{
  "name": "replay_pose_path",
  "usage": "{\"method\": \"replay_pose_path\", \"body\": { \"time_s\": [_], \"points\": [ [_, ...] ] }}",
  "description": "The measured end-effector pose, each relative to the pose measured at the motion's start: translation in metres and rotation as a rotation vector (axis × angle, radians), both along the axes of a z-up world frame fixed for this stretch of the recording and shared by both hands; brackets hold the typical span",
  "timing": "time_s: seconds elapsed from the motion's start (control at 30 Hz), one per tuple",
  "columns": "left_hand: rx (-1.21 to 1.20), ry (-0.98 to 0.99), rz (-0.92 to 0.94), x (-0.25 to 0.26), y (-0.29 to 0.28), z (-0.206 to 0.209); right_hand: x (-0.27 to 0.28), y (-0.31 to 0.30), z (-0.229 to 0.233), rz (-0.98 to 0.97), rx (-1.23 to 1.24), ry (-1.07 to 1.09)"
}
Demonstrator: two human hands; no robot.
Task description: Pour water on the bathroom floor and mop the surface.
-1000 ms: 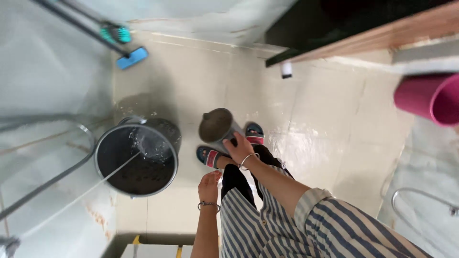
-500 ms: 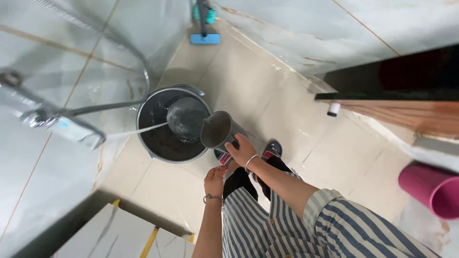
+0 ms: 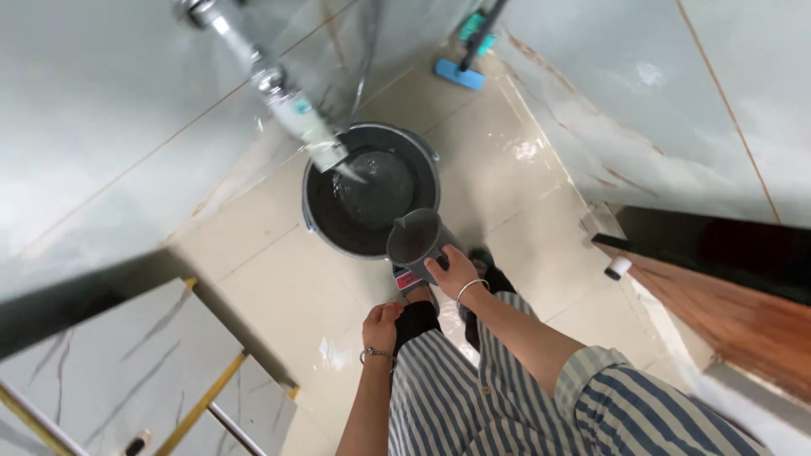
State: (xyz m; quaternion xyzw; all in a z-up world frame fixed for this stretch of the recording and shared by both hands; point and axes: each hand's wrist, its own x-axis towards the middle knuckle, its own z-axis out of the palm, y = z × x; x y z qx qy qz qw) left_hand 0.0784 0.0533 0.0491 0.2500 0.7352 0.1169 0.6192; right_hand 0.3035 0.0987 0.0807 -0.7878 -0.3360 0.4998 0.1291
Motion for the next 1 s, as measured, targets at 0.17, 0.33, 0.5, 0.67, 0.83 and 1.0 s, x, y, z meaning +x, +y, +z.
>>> {"method": "replay_pose_path", "body": {
  "time_s": [0.17,0.33,0.5,0.67,0.83,1.0],
  "points": [
    [0.012,-0.040,0.200,0.000,-0.023,-0.013,-0.003,0.005,-0.024,0.125,0.038,-0.020],
    [-0.020,0.018,0.288,0.017,-0.036,-0.009,-0.001,0.018,-0.049,0.296,0.094,-0.046],
    [0.061,-0.052,0.564,0.049,-0.075,-0.033,0.019,0.042,-0.056,0.481,0.240,-0.090],
    [0.045,0.014,0.750,0.104,-0.102,-0.025,0.012,0.099,-0.037,0.570,0.307,-0.064],
    [-0.022,0.006,0.869,0.138,-0.133,-0.015,0.000,0.151,-0.102,0.746,0.388,-0.201],
    [-0.165,0.040,1.011,0.142,-0.166,-0.052,-0.016,0.191,-0.207,1.548,0.737,-0.501]
  ]
}}
